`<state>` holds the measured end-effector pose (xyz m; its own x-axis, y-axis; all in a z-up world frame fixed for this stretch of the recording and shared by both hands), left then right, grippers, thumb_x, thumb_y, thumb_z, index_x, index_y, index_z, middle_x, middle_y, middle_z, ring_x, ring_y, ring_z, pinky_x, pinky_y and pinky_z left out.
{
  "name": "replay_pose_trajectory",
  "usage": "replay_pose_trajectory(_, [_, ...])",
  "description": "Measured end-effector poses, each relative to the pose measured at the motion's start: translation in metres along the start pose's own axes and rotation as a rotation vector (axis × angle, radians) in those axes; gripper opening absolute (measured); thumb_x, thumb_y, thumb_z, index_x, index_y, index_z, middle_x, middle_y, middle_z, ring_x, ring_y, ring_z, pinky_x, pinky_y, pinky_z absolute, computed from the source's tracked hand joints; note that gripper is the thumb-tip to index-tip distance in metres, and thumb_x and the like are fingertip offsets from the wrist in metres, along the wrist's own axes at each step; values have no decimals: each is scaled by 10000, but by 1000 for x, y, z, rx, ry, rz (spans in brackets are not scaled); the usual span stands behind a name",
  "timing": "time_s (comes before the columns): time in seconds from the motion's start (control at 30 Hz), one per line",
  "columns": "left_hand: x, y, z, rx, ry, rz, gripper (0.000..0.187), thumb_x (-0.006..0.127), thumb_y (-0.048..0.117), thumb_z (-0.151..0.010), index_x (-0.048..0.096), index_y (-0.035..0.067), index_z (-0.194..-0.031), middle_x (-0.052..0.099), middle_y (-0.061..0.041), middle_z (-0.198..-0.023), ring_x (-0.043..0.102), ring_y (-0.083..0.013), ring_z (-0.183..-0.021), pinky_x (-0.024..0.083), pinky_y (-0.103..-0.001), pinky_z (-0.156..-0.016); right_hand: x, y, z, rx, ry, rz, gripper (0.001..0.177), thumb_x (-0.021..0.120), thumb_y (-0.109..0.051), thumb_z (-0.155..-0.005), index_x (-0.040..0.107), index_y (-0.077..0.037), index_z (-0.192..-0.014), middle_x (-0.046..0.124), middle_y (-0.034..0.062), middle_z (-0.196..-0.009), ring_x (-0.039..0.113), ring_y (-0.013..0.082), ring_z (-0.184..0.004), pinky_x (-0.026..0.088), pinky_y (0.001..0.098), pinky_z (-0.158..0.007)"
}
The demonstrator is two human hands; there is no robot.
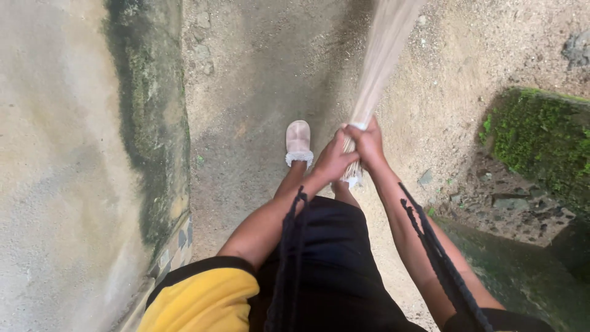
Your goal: Sweeping a dirt path with a stick broom.
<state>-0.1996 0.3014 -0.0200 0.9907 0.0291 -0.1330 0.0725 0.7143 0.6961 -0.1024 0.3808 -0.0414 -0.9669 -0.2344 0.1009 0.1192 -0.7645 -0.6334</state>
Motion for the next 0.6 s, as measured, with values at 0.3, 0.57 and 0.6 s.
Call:
replay_pose_trajectory(0.3, [-8,-83,-9,-206,264,496,705,695,141,-850,320,20,-1434,614,-196,-1238,672,-307,-1116,569,-410,-935,65,52,-56,100,-460,714,468,789,-127,-767,691,15,-1203,737,137,-976,706,239,-873,557,354,-806])
replay_pose_trajectory(0.57, [-61,-51,-77,26,98,-70,911,744,317,-813,289,-7,-1534,599,-306,-1363,618,-392,-1265,494,-410,-1048,76,-11,-69,40,-46,79,444,741,-67,-814,555,44,-1202,714,144,-1011,706,244,-916,593,375,-839])
replay_pose_trajectory(0.6, [-62,-38,-64,78,108,-72,911,738,336,-829,286,-15,-1538,598,-310,-1372,607,-404,-1278,486,-416,-1055,77,-23,-59,-15,-44,133,469,728,-71,-834,525,31,-1245,707,137,-1035,706,243,-944,589,368,-869])
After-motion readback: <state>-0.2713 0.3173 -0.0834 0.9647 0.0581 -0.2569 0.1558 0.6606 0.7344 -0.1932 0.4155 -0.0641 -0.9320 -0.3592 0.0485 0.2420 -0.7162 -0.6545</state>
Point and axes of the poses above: each hand's wrist, its own z-axis away from the middle knuckle, its own x-axis out of the palm, y = z × x, the point moved 2 cm from there along -z, towards the middle knuckle
